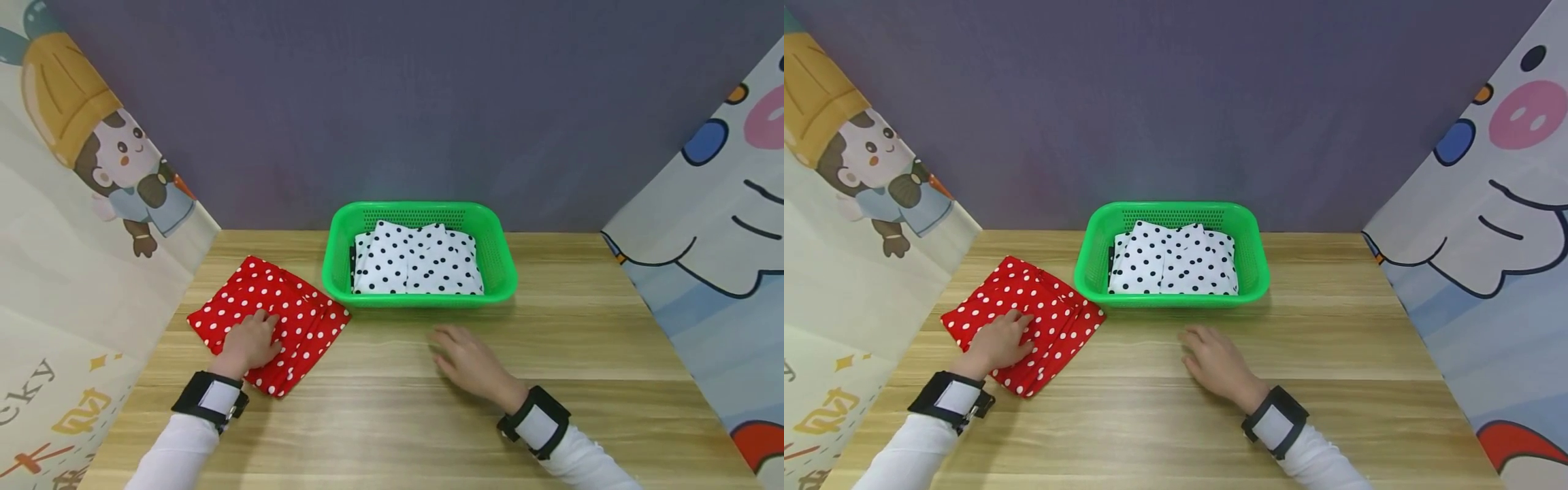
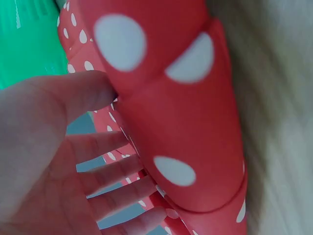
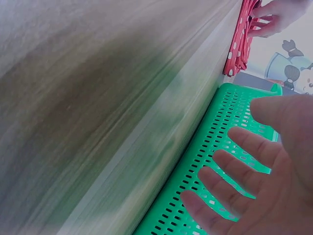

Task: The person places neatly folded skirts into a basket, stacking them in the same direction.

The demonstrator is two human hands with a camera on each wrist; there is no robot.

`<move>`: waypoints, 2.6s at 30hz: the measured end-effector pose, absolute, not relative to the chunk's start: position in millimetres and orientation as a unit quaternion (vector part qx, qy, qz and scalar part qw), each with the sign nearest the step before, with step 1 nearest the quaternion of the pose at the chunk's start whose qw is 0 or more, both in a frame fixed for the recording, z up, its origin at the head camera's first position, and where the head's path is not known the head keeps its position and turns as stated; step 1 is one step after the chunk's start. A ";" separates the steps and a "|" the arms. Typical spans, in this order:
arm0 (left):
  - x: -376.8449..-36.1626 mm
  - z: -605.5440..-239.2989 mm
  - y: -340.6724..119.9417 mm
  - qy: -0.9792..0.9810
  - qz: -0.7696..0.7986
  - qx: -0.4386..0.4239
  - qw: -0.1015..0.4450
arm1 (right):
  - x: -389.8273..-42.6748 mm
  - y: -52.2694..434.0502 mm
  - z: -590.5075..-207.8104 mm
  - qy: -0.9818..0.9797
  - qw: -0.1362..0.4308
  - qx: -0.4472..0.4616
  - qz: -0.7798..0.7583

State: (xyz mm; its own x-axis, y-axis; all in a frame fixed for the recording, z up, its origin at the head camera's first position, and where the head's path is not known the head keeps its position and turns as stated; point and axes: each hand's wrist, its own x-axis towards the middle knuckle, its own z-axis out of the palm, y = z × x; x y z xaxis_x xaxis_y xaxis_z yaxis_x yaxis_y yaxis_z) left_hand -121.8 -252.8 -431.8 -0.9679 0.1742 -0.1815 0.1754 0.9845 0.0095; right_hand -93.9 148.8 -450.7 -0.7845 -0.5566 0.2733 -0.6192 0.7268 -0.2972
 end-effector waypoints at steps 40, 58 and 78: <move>-59.9 -439.7 -164.9 0.981 -0.005 0.196 -0.007 | -84.5 90.3 -457.0 -0.917 -0.014 0.371 0.145; -64.1 -439.6 -166.8 0.970 0.069 0.232 -0.037 | -82.1 90.1 -462.1 -0.926 -0.042 0.358 0.109; -73.7 -452.5 -204.5 0.971 0.087 0.210 -0.067 | -83.3 133.5 -464.0 -0.930 -0.025 0.345 0.127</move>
